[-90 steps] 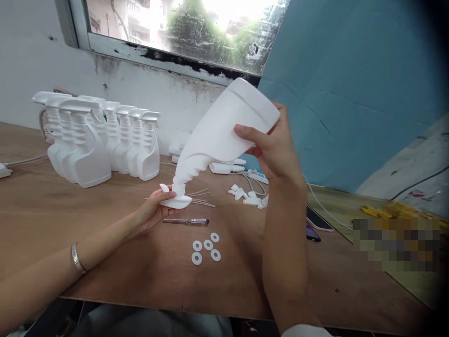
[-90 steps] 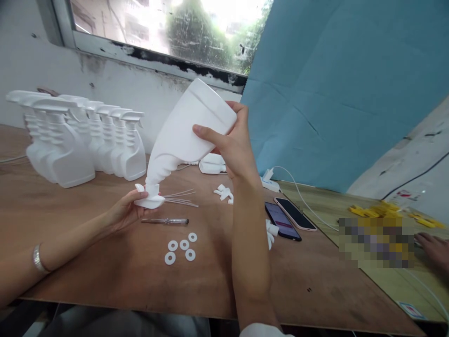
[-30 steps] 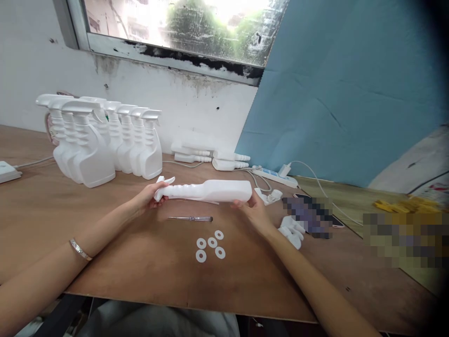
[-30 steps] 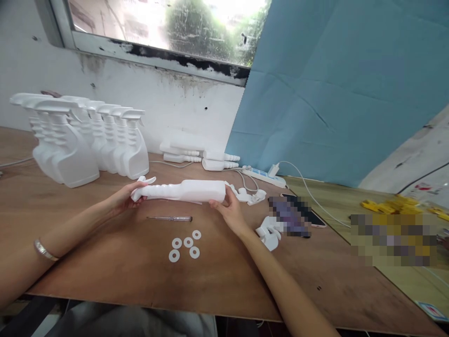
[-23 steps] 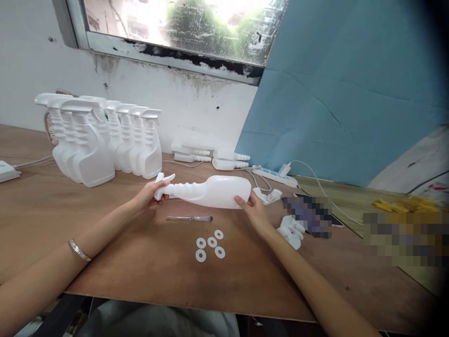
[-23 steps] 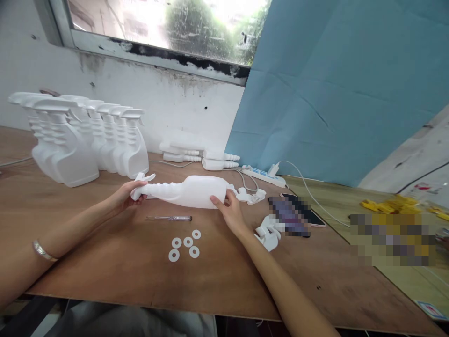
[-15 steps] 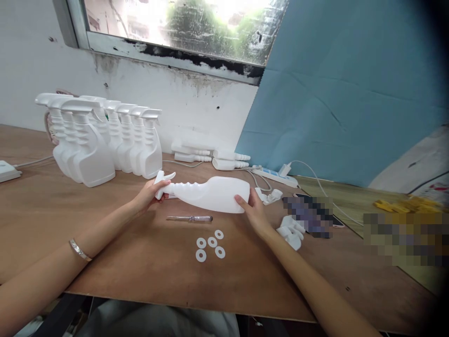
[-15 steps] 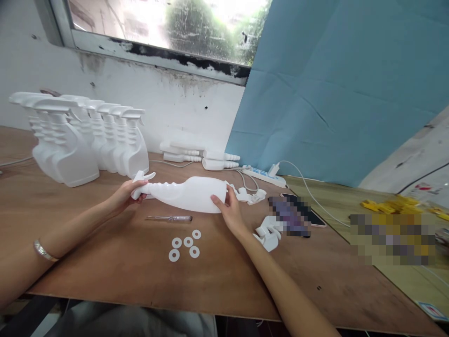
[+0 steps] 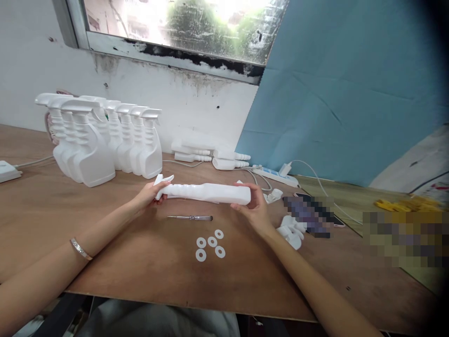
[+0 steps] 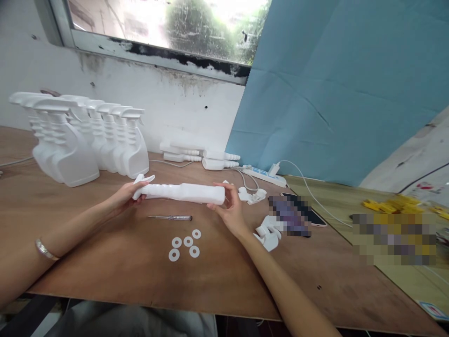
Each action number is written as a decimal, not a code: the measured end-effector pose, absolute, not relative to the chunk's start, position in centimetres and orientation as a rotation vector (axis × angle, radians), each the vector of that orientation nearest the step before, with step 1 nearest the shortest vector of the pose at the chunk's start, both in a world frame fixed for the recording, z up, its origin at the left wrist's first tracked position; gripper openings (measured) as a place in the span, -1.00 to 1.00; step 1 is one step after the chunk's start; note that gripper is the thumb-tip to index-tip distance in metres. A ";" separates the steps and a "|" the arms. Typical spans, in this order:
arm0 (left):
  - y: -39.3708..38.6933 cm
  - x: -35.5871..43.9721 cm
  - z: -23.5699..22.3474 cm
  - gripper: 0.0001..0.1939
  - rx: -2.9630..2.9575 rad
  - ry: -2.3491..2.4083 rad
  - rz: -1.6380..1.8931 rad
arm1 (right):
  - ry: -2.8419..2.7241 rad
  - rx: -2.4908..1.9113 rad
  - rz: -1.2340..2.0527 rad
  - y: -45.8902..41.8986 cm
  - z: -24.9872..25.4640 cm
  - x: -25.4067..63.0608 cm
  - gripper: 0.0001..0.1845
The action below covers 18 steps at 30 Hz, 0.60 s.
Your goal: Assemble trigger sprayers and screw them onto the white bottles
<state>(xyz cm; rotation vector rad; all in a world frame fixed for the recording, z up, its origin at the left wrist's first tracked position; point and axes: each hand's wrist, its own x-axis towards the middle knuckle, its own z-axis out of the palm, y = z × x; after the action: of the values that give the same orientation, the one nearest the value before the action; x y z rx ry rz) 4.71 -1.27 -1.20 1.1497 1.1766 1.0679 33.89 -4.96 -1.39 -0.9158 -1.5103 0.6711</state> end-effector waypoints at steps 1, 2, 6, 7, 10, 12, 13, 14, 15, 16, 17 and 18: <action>-1.4 4.8 -1.0 -0.61 1.156 1.176 1.078 | -1.498 -0.943 0.686 -4.9 -1.5 33.9 -0.43; -1.5 4.9 -0.9 -0.61 1.165 1.174 1.089 | -1.485 -0.972 0.705 -4.8 -1.6 34.0 -0.45; -1.8 5.1 -0.5 -0.62 1.218 1.129 1.109 | -1.423 -1.082 0.775 -4.4 -1.9 34.1 -0.56; -1.8 5.1 -0.6 -0.62 1.232 1.112 1.107 | -1.409 -1.098 0.774 -4.4 -1.9 34.1 -0.55; -1.8 5.2 -0.7 -0.61 1.263 1.082 1.106 | -1.398 -1.108 0.733 -4.4 -1.9 34.1 -0.52; -1.9 5.2 -0.8 -0.60 1.280 1.069 1.117 | -1.393 -1.122 0.755 -4.4 -1.9 34.1 -0.52; -1.9 5.2 -0.8 -0.59 1.296 1.056 1.121 | -1.378 -1.139 0.800 -4.4 -1.9 34.1 -0.53; -2.0 5.1 -0.8 -0.58 1.317 1.041 1.121 | -1.354 -1.159 0.860 -4.4 -1.8 34.2 -0.53; -2.0 5.1 -0.7 -0.58 1.346 1.027 1.117 | -1.322 -1.179 0.926 -4.3 -1.8 34.2 -0.53; -2.1 5.1 -0.7 -0.57 1.379 1.016 1.110 | -1.291 -1.197 0.987 -4.3 -1.8 34.2 -0.53; -2.1 5.1 -0.7 -0.55 1.409 1.007 1.105 | -1.263 -1.212 1.034 -4.3 -1.8 34.2 -0.53; -2.2 5.0 -0.7 -0.54 1.435 0.995 1.105 | -1.242 -1.222 1.065 -4.2 -1.8 34.3 -0.54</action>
<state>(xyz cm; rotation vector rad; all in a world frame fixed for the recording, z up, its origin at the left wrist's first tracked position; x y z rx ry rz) 5.05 -2.17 -0.73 1.4345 0.9950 1.1051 34.26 -4.22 -1.79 -1.2219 -1.2417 1.0652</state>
